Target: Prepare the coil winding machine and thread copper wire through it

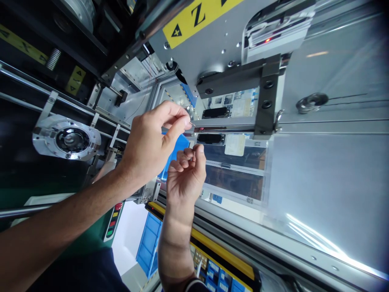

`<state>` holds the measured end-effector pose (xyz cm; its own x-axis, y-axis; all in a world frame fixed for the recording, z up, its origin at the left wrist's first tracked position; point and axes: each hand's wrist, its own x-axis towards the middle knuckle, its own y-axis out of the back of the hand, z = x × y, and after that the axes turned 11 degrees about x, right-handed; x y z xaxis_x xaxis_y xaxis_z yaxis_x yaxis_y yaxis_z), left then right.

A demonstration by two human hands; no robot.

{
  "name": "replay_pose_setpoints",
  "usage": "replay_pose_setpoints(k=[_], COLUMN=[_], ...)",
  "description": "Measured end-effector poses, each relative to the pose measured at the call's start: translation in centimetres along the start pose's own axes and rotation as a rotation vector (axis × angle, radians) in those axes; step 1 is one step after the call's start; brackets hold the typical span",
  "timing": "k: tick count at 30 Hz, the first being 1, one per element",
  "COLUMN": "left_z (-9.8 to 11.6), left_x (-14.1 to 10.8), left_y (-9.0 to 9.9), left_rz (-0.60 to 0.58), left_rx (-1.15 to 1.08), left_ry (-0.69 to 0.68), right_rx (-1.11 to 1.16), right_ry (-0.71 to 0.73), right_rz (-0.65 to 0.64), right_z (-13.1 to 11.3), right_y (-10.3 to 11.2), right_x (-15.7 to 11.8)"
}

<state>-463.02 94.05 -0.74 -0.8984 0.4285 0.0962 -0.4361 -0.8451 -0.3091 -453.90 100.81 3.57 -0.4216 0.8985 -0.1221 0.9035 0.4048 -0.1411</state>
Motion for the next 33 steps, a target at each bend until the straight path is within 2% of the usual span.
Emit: replay_pose_setpoints(k=[6,16,22,27,30,33], left_z=[-0.1,0.2,0.1,0.3,0.5,0.6], left_x=[-0.2,0.0,-0.2,-0.3,-0.1,0.1], left_y=[0.1,-0.1,-0.1,-0.1,-0.2,-0.3], left_rz=[-0.024,0.030,0.012,0.005,-0.012,-0.047], left_rx=[0.004,0.053,0.049,0.097,0.126,0.120], left_ry=[-0.007,-0.022,-0.022,-0.035,-0.071,-0.089], right_rx=[-0.001,0.053,-0.032,-0.026,-0.022,-0.041], right_ry=[-0.008,0.013,0.035,0.042,0.091,0.171], right_rz=[0.009,-0.025,-0.044,0.005,0.004,-0.058], right_z=[0.1,0.0,0.1,0.2,0.3,0.6], right_y=[0.1,0.2,0.4,0.4,0.3,0.1], right_x=[0.1,0.4,0.5,0.6,0.8,1.3])
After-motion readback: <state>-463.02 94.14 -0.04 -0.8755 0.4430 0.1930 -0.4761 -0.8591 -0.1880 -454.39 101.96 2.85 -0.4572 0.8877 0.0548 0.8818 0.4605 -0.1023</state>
